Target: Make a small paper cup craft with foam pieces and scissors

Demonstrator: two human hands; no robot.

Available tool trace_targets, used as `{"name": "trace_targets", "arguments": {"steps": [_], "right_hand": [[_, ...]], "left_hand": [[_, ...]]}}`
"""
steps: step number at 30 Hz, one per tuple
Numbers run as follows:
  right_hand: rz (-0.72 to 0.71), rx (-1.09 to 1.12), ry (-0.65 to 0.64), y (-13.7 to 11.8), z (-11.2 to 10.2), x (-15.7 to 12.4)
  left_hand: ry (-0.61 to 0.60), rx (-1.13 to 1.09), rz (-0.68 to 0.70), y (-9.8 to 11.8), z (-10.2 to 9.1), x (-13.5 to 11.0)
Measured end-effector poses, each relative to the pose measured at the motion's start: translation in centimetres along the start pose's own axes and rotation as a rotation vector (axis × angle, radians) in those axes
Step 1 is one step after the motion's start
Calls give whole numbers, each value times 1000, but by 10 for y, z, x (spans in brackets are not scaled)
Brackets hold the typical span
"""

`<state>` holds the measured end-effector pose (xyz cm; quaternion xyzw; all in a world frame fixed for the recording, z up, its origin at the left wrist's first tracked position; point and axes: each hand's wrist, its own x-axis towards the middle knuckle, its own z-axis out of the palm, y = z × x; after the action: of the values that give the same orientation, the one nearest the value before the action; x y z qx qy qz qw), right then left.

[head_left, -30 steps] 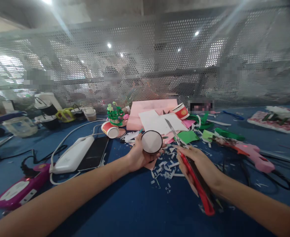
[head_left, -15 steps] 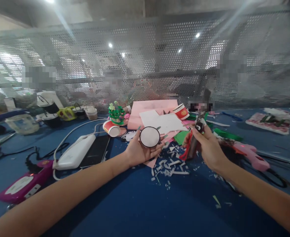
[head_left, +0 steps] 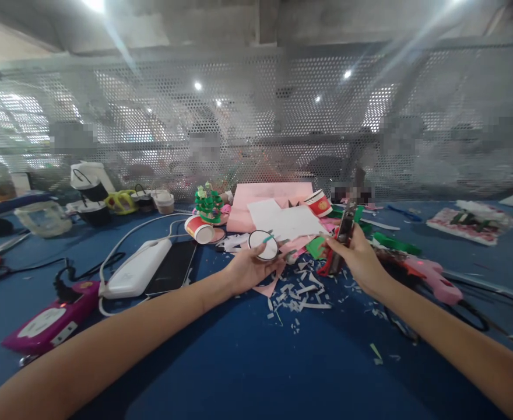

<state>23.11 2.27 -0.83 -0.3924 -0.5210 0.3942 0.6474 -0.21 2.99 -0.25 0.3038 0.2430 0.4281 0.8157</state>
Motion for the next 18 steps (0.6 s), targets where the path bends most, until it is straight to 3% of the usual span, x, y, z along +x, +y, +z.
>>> {"name": "trace_targets", "arguments": {"steps": [2,4,8,11,13,18], "right_hand": [[-3,-37,-24,-2,0,0],[16,-77,-17,-7,1,-4],[128,-90,-42,-18,13,-18],[250,-44,-223,-23,27,-34],[351,-29,-302,-24,37,-43],[469,2,-313,-24,49,-54]], "left_hand": [[104,112,113,-6,3,-1],[133,236,198,-11,6,-5],[58,555,147,-15,7,-11],[30,746,174,-16,7,-13],[63,785,249,-17,8,-12],[168,729,279,-18,9,-11]]}}
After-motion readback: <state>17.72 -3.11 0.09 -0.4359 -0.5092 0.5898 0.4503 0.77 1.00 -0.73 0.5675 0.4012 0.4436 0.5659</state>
